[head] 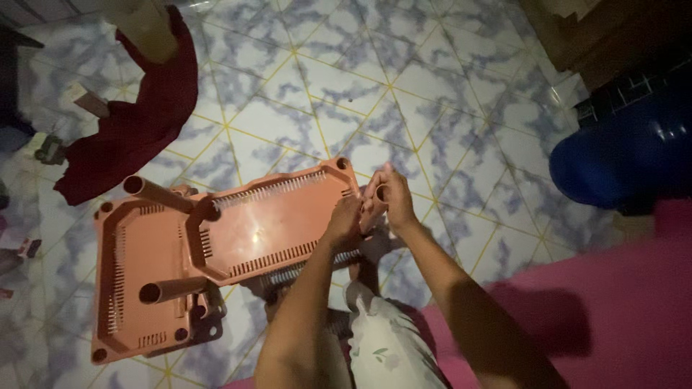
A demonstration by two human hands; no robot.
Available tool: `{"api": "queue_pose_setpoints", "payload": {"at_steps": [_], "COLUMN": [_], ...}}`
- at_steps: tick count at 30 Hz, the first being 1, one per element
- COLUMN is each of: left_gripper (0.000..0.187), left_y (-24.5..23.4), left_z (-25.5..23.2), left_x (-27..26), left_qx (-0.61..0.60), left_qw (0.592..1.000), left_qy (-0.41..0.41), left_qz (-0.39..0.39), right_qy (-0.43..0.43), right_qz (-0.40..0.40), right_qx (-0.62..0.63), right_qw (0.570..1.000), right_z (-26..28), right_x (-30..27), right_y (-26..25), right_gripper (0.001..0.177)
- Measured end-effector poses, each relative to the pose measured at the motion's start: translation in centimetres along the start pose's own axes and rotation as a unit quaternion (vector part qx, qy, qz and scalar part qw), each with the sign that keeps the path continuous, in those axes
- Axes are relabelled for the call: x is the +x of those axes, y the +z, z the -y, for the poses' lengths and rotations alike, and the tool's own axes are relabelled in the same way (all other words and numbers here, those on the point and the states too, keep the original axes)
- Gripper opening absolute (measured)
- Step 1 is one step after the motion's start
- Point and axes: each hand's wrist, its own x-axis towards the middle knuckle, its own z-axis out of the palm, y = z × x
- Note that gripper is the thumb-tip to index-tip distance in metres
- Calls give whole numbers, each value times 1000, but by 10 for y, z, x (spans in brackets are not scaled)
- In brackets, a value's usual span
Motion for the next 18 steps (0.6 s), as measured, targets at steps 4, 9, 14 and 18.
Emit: {"api": "queue_pose_setpoints", "payload": {"at_steps": [4,9,14,18], "left_gripper": [54,60,74,78], "left_y": [-40,-77,-137,-230], "left_z": [-24,-50,-103,-152], "left_x": [10,-21,-81,-140], "left_qx": [-264,-387,-429,-259], "left_qw": [946,905,872,890], "left_qy": [-187,-148,-113,-151], "left_qz": [-28,-98,-209,-343], "right_qy": [-40,-29,-7,30], "right_qz": [19,28,48,90], "right_qx": [-7,-3,31,99], "right_qw": [999,999,998,991], "right_z": [27,44,59,72], "right_x": [-5,-23,-46,-79], "right_y": [25,80,186,294], "right_gripper": [63,48,33,32]}}
